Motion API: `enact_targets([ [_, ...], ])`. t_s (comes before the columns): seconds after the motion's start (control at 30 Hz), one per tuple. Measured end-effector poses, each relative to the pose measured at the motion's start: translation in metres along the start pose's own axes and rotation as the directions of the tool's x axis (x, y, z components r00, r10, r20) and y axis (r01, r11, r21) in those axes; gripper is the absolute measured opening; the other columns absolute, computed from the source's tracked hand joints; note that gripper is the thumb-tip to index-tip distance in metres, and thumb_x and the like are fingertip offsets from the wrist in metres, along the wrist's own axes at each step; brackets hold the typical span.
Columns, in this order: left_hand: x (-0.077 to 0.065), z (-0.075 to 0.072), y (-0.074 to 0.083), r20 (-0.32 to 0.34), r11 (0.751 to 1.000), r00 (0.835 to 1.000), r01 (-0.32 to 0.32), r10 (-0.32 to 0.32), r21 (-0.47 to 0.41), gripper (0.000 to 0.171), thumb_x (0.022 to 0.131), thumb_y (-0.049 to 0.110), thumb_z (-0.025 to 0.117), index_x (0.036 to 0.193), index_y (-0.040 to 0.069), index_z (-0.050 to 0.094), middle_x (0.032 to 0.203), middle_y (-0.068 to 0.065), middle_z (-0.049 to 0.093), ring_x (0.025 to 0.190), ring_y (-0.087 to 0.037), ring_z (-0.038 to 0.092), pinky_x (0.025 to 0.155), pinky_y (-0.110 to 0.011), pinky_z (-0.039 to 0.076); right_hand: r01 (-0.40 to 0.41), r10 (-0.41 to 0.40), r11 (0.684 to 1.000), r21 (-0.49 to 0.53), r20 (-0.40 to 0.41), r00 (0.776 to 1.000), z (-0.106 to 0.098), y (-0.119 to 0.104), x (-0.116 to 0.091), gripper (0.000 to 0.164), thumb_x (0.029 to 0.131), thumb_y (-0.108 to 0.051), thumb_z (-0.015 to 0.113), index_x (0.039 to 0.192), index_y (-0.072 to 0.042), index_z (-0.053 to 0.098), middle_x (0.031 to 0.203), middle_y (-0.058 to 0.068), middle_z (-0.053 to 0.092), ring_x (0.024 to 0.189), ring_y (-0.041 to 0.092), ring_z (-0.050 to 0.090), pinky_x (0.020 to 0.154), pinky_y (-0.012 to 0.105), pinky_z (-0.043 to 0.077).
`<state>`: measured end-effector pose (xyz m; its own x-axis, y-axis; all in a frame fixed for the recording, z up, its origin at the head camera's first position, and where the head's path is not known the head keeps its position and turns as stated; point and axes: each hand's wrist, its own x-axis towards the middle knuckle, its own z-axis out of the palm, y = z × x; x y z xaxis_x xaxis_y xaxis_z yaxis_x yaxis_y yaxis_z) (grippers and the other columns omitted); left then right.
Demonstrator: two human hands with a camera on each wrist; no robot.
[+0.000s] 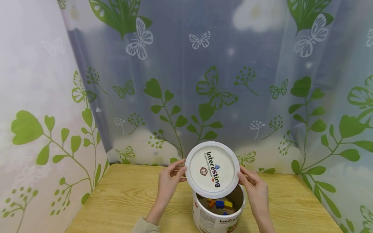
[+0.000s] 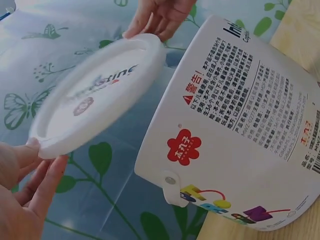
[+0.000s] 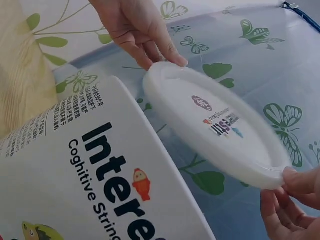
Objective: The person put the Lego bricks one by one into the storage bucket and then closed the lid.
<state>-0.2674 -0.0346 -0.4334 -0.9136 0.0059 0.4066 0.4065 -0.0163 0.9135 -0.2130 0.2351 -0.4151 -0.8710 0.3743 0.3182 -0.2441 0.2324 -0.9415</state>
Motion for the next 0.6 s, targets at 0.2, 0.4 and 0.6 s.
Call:
enact_targets([
  [0.2,-0.003,-0.001,-0.004,0.031,0.993,0.993,0.111,-0.110,-0.033,0.029,0.095,0.014,0.073,0.119,-0.003,0.072,0.101,-0.021,0.072,0.077,-0.015,0.072,0.069,-0.029,0.063,-0.139,0.136,0.990,0.015,0.125,0.983,-0.006,0.005,0.004,0.040,0.097,-0.010,0.070,0.134,0.002,0.063,0.112,0.002,0.069,0.081,0.003,0.069,0.075,0.021,0.060],
  [0.4,-0.006,0.000,-0.006,0.042,0.986,0.986,0.164,-0.163,-0.014,0.028,0.095,0.012,0.073,0.117,-0.006,0.072,0.104,-0.023,0.072,0.077,-0.018,0.072,0.069,-0.029,0.063,-0.221,0.220,0.975,-0.021,0.208,0.953,-0.010,0.011,0.005,0.044,0.099,-0.011,0.066,0.140,0.004,0.058,0.135,0.023,0.060,0.085,0.003,0.068,0.079,0.021,0.059],
  [0.6,-0.007,0.004,-0.004,0.044,0.986,0.985,0.167,-0.167,-0.003,0.027,0.096,0.012,0.072,0.115,-0.007,0.072,0.104,-0.023,0.072,0.076,-0.017,0.072,0.068,-0.027,0.062,-0.256,0.262,0.965,-0.058,0.235,0.936,-0.016,0.013,0.006,0.047,0.100,-0.014,0.066,0.143,0.002,0.055,0.134,0.021,0.061,0.088,0.003,0.066,0.079,0.021,0.059],
])
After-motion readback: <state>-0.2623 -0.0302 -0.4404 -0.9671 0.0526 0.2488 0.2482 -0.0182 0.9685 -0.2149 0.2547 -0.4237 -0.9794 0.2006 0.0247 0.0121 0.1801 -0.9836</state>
